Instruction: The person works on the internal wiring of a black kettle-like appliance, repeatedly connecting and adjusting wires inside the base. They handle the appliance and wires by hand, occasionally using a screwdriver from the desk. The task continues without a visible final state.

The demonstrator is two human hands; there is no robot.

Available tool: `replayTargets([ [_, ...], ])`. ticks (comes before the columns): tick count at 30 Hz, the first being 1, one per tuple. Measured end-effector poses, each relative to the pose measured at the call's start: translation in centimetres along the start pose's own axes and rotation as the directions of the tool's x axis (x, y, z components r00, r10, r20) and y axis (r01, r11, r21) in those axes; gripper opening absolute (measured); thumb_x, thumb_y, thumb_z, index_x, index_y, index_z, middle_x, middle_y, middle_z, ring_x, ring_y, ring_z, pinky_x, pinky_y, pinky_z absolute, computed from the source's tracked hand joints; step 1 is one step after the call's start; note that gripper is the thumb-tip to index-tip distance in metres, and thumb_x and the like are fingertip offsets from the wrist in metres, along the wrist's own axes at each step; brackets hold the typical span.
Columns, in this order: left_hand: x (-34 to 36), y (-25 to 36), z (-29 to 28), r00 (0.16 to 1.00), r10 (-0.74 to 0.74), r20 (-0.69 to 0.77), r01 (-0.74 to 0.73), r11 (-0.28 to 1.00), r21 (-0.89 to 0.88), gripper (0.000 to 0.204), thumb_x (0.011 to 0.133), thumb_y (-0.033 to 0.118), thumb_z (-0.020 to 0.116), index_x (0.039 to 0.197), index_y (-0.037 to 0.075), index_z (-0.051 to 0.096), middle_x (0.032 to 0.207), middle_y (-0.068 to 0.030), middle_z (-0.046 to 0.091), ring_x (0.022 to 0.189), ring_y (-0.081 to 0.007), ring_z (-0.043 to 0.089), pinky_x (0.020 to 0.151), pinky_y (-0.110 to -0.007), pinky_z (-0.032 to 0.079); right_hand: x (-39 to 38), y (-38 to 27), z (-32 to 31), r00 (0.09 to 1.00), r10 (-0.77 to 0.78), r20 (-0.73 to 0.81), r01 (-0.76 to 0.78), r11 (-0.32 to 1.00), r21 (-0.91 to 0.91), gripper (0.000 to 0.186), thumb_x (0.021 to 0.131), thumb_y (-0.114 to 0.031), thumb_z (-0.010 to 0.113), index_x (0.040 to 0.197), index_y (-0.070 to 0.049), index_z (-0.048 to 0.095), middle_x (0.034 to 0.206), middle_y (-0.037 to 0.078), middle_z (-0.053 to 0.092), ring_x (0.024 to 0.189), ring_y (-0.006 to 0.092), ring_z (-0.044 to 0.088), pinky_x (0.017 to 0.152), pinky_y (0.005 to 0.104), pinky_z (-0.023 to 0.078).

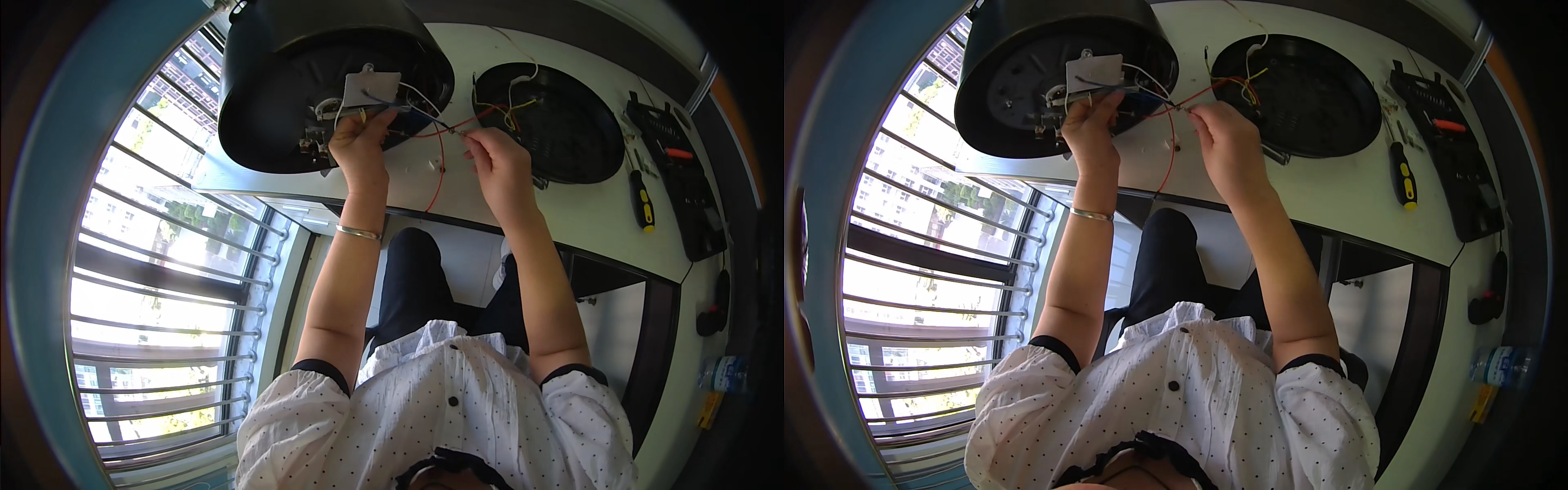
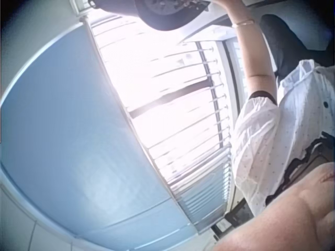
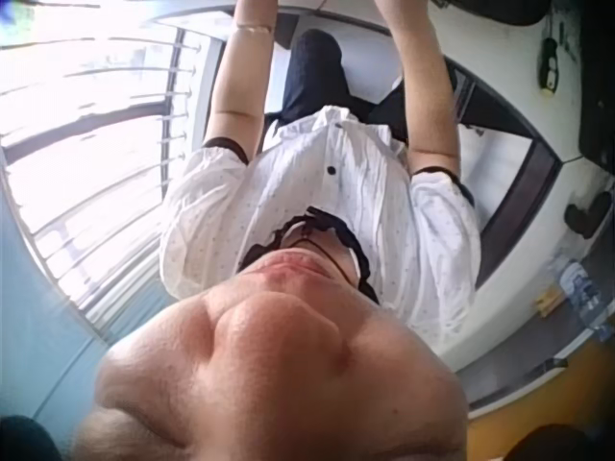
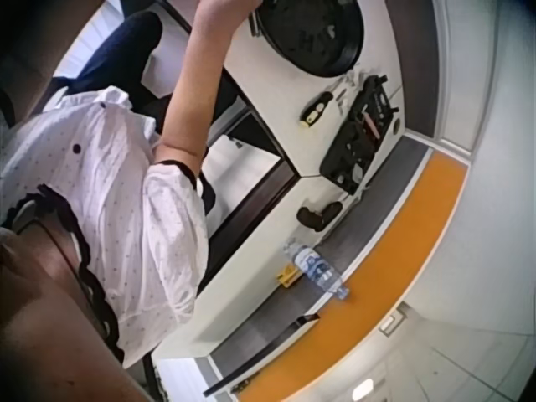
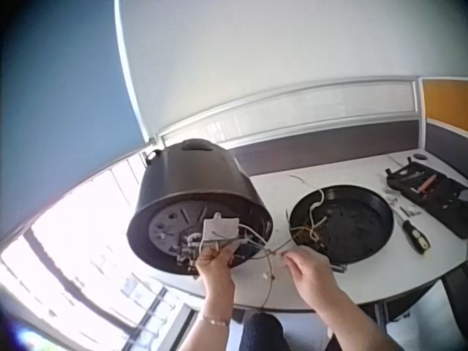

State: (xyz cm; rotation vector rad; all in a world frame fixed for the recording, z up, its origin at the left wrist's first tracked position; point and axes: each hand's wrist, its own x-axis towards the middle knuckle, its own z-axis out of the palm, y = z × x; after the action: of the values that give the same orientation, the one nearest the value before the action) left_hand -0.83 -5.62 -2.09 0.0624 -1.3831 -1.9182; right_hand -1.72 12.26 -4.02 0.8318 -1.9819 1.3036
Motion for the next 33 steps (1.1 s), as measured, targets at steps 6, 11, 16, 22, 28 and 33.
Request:
replayTargets([
  [6, 0.0, 0.0, 0.1, 1.000, 0.005, 0.004, -0.005, 1.000, -0.011, 0.013, 0.070, -0.006, 0.072, 0.072, 0.004, 0.064, 0.064, 0.0009, 0.059, 0.056, -0.0059, 0.046, 0.053, -0.020, 0.035, 1.2, -2.4, -0.6, 0.990, -0.139, 0.007, 0.136, 0.957, -0.258, 0.010, 0.082, 0.000, 0.062, 0.091, 0.001, 0.059, 0.080, 0.013, 0.062, 0.067, 0.0246, 0.063, 0.056, 0.0287, 0.050],
  [11, -0.1, 0.0, -0.1, 1.000, 0.008, 0.004, -0.008, 1.000, -0.006, 0.012, 0.070, -0.009, 0.070, 0.073, 0.002, 0.065, 0.069, -0.0007, 0.062, 0.058, -0.0050, 0.050, 0.054, -0.019, 0.036, 1.5, -3.3, 0.2, 0.998, -0.036, -0.057, 0.044, 0.987, 0.156, 0.007, 0.085, -0.004, 0.061, 0.088, 0.000, 0.057, 0.075, 0.011, 0.061, 0.058, 0.0227, 0.062, 0.049, 0.0286, 0.048],
  [16, 0.1, -0.1, -0.1, 1.000, 0.001, 0.006, -0.001, 1.000, -0.015, 0.014, 0.071, -0.010, 0.069, 0.073, 0.002, 0.063, 0.072, -0.0014, 0.064, 0.059, -0.0048, 0.052, 0.055, -0.018, 0.038, 1.9, -2.1, 0.8, 0.993, -0.040, -0.111, 0.067, 0.965, 0.253, 0.007, 0.085, -0.004, 0.061, 0.088, 0.000, 0.056, 0.072, 0.011, 0.060, 0.057, 0.0215, 0.061, 0.049, 0.0281, 0.047],
  [22, 0.0, -0.2, -0.2, 1.000, 0.003, -0.005, -0.003, 0.999, -0.038, 0.017, 0.069, -0.010, 0.070, 0.071, 0.004, 0.061, 0.072, -0.0007, 0.064, 0.060, -0.0052, 0.052, 0.056, -0.019, 0.039, 1.5, -2.1, -1.6, 0.986, -0.139, 0.092, 0.148, 0.983, -0.105, 0.007, 0.083, -0.004, 0.060, 0.086, 0.000, 0.054, 0.074, 0.012, 0.058, 0.060, 0.0288, 0.059, 0.051, 0.0349, 0.048],
  [28, 0.2, -0.4, -0.4, 1.000, 0.005, 0.019, -0.004, 1.000, -0.025, 0.017, 0.068, -0.009, 0.071, 0.071, 0.004, 0.062, 0.072, -0.0001, 0.063, 0.062, -0.0058, 0.052, 0.057, -0.020, 0.040, 1.5, -1.3, -2.5, 0.965, -0.106, 0.242, 0.176, 0.941, -0.290, 0.007, 0.083, -0.006, 0.059, 0.086, -0.001, 0.055, 0.078, 0.013, 0.058, 0.063, 0.0303, 0.061, 0.054, 0.0373, 0.051],
  [33, 0.2, -0.4, -0.4, 1.000, 0.001, 0.015, 0.000, 1.000, -0.013, 0.016, 0.067, -0.008, 0.073, 0.073, 0.003, 0.063, 0.071, 0.0003, 0.063, 0.061, -0.0057, 0.052, 0.056, -0.019, 0.039, 2.0, -2.1, -2.4, 0.936, -0.134, 0.326, 0.248, 0.908, -0.339, 0.009, 0.079, -0.002, 0.061, 0.080, 0.000, 0.052, 0.081, 0.013, 0.057, 0.067, 0.0315, 0.061, 0.056, 0.0377, 0.050],
])
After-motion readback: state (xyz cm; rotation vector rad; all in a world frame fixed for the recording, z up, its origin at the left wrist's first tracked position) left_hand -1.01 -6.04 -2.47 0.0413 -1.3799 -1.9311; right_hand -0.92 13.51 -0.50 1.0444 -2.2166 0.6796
